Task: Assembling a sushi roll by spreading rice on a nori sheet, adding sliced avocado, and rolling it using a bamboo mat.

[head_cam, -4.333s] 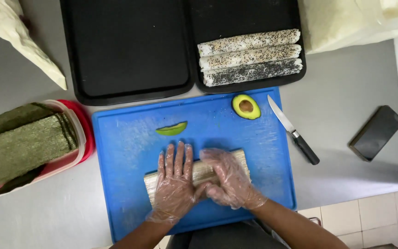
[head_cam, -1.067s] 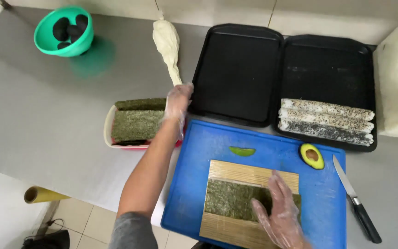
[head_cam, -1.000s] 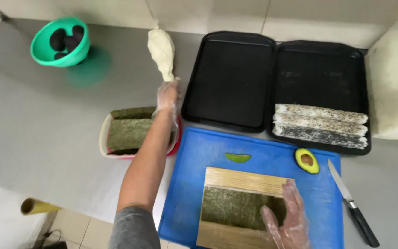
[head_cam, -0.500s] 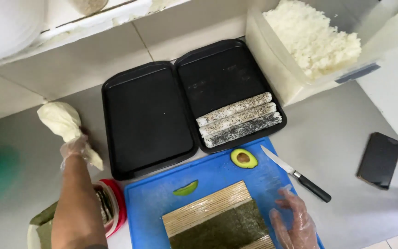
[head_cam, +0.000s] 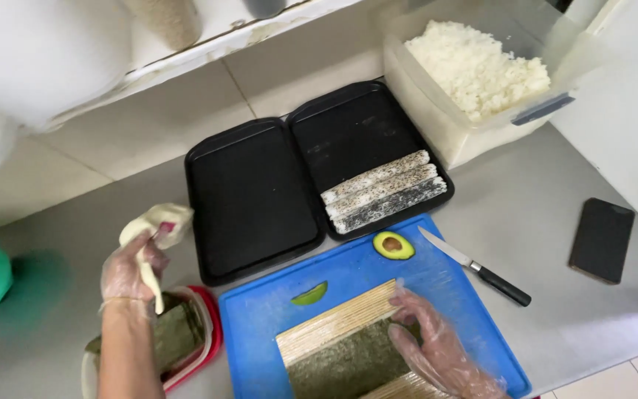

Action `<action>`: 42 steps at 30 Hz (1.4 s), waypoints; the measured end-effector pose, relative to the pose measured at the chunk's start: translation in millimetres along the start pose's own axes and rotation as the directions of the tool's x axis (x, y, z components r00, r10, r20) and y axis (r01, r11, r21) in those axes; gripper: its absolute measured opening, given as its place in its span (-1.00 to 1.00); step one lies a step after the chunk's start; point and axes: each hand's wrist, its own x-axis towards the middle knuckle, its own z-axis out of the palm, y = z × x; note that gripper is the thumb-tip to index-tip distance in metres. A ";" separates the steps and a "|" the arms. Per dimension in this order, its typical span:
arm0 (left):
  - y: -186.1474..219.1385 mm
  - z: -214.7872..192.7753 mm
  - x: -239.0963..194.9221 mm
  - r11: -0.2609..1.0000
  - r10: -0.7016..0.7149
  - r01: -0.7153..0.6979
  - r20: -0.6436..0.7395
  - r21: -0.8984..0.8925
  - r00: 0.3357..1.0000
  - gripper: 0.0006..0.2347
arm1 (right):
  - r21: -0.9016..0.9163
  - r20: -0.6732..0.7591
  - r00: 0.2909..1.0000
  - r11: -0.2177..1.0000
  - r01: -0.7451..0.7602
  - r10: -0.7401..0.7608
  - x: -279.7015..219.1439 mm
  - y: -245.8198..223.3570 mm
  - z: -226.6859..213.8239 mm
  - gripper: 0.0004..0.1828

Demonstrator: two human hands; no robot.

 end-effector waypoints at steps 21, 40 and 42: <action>-256.7 141.9 -269.6 0.969 -0.234 -0.031 0.947 0.246 0.219 -0.53 | 0.920 0.261 0.839 0.387 -0.066 -0.478 139.7 -178.1 0.7 0.24; -265.2 147.7 -225.9 0.862 0.173 -0.496 0.858 0.107 0.484 -0.49 | 0.438 0.211 0.841 0.818 0.373 -0.498 125.0 -223.9 -25.7 0.29; -261.2 150.7 -223.3 0.822 0.223 -0.559 0.839 0.112 0.496 -0.46 | 0.437 0.212 0.851 0.825 0.357 -0.481 126.3 -228.5 -25.7 0.27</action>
